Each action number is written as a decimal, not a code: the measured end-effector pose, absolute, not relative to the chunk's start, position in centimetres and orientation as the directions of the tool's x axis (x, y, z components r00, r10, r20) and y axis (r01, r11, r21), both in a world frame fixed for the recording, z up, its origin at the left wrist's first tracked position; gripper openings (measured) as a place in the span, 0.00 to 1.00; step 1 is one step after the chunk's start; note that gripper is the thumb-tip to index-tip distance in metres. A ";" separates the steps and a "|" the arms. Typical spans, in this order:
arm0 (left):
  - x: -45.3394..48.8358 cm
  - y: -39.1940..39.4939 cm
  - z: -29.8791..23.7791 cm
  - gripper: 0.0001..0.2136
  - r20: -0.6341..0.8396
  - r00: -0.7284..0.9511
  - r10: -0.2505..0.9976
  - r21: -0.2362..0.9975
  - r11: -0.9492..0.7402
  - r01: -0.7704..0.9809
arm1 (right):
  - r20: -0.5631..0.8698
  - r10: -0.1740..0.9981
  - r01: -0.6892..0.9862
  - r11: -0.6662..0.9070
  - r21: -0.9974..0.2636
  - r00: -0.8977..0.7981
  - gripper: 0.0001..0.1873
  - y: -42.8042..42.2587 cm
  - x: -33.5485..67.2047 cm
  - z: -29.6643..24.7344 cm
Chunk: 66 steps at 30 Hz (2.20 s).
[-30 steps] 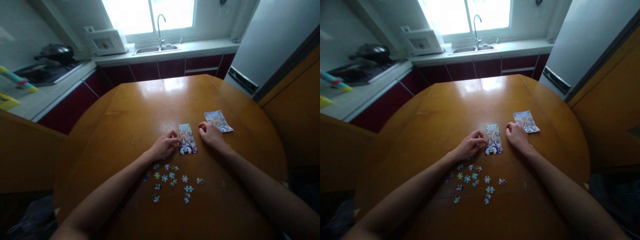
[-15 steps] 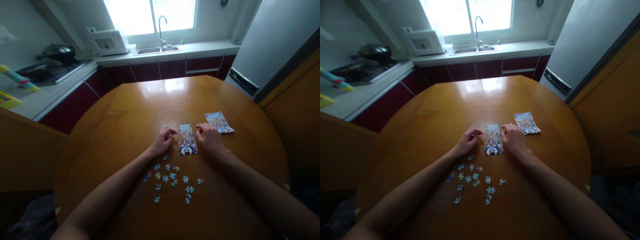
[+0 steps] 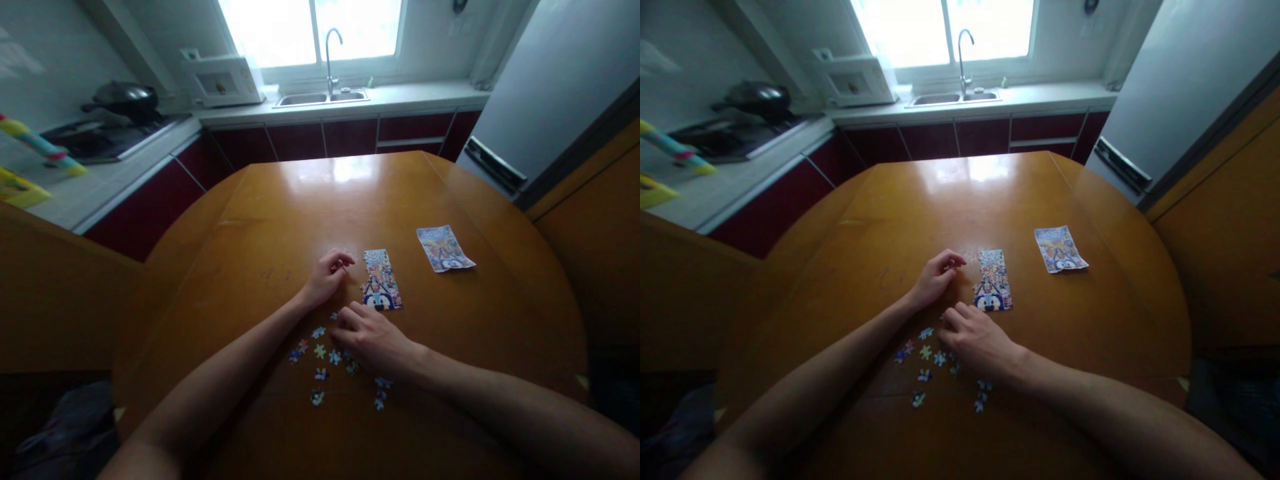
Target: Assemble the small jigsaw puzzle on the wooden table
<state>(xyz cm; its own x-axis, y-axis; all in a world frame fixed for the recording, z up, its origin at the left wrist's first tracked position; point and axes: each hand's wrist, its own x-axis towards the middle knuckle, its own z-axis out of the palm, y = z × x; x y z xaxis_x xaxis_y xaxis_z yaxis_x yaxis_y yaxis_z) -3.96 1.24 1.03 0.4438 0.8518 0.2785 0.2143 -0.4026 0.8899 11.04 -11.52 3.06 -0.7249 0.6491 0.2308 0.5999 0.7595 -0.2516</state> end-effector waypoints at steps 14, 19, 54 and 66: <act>-4.1 1.3 1.1 0.12 0.293 0.453 0.842 0.879 -0.424 0.220 | 0.263 0.684 0.561 0.717 -0.413 -0.680 0.08 -11.1 11.3 2.7; -4.1 0.9 1.2 0.09 0.318 0.494 0.810 0.866 -0.460 0.197 | 0.271 0.822 0.492 0.528 -0.692 -0.501 0.08 -9.9 13.2 3.0; -4.0 -0.7 1.6 0.07 0.489 0.663 0.567 0.537 -0.795 0.283 | 0.201 0.978 0.402 0.209 -0.892 -0.063 0.09 -5.8 17.8 1.6; -3.9 -0.8 1.8 0.06 0.515 0.630 0.582 0.546 -0.789 0.283 | 0.130 0.983 0.265 0.161 -0.951 -0.131 0.12 -6.2 17.1 1.9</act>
